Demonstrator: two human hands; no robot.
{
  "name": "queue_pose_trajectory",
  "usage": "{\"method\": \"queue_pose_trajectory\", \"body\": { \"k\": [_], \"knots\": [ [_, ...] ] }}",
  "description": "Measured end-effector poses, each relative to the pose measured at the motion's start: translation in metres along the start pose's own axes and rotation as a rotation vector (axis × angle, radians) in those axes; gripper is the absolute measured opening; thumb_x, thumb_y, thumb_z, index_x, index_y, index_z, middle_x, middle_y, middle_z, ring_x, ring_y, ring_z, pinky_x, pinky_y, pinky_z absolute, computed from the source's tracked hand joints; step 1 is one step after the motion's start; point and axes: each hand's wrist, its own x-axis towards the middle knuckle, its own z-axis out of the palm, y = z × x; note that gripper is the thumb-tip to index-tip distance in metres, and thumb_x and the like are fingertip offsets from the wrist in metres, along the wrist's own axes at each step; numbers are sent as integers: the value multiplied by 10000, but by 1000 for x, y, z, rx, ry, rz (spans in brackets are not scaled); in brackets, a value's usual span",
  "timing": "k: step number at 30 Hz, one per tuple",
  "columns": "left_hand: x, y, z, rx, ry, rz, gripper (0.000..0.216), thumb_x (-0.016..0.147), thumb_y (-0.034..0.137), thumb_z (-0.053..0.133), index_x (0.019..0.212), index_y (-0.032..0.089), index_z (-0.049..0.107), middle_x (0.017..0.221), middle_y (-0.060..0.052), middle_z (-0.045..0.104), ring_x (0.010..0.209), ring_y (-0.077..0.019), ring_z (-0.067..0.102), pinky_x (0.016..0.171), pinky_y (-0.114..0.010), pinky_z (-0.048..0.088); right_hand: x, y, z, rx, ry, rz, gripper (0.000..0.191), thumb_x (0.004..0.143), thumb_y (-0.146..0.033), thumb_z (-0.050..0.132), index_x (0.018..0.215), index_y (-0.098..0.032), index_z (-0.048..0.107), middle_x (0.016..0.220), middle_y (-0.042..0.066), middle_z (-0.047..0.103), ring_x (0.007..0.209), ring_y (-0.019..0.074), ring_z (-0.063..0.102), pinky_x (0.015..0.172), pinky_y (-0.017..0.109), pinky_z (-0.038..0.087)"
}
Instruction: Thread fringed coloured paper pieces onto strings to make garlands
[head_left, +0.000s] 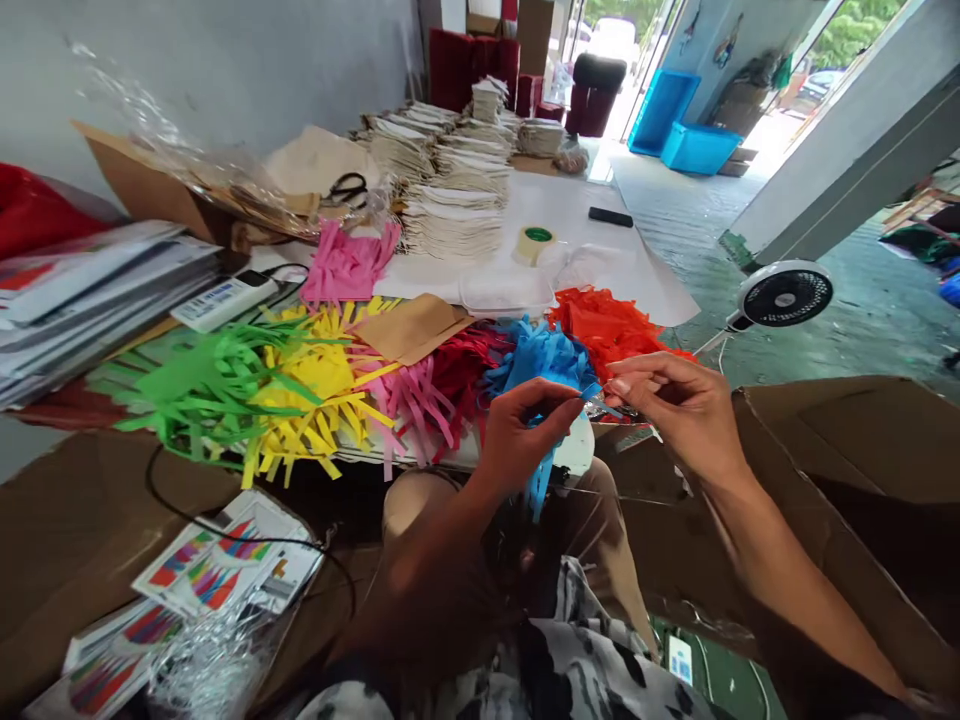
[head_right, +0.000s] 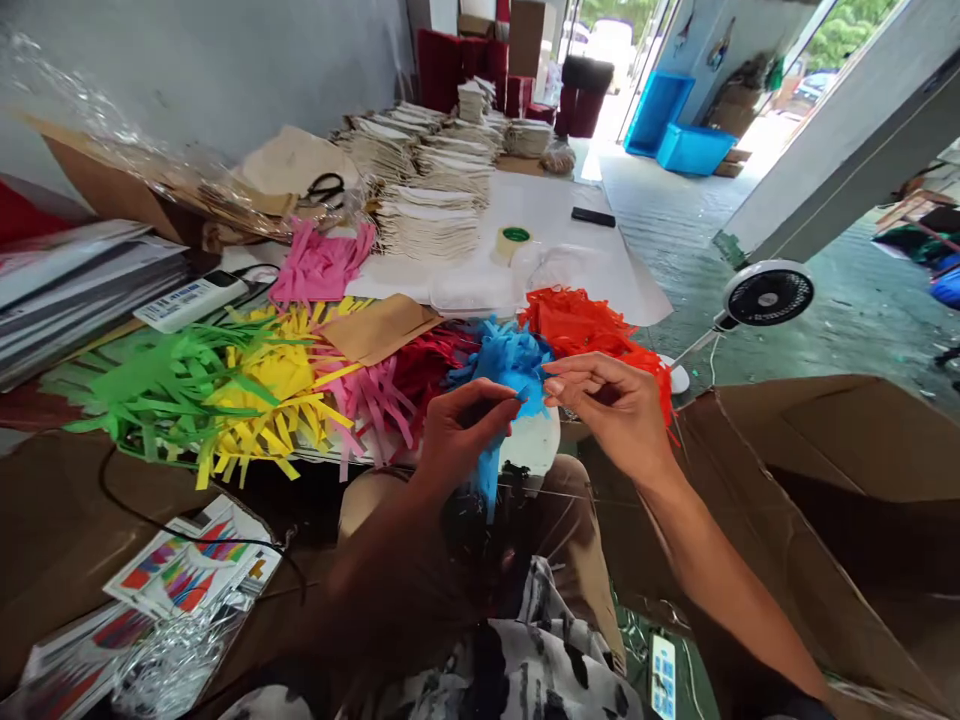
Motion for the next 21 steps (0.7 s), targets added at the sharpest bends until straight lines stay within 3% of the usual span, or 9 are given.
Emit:
{"method": "queue_pose_trajectory", "body": {
  "k": [8,14,21],
  "knots": [
    [-3,7,4,133,-40,64,157,899,343,792,856,192,798,769,-18,726,695,-118,633,673,-250,502,-21,-4,-7,-135,77,-113,138,871,-249,855,981,-328,830,913,-10,813,780,153,765,744,294,652],
    [-2,2,4,127,-66,79,115,904,300,785,874,189,798,847,-35,761,748,-129,665,707,-258,515,-21,-4,-3,-125,54,-56,161,857,-293,872,1009,-312,822,948,1,819,847,180,784,810,335,672],
    [-1,3,3,189,-106,135,86,917,243,759,859,187,791,854,-35,764,769,-128,667,720,-254,513,-21,-1,-4,-182,40,-91,110,841,-274,877,929,-300,817,915,6,815,806,181,763,678,307,630]
  ]
}}
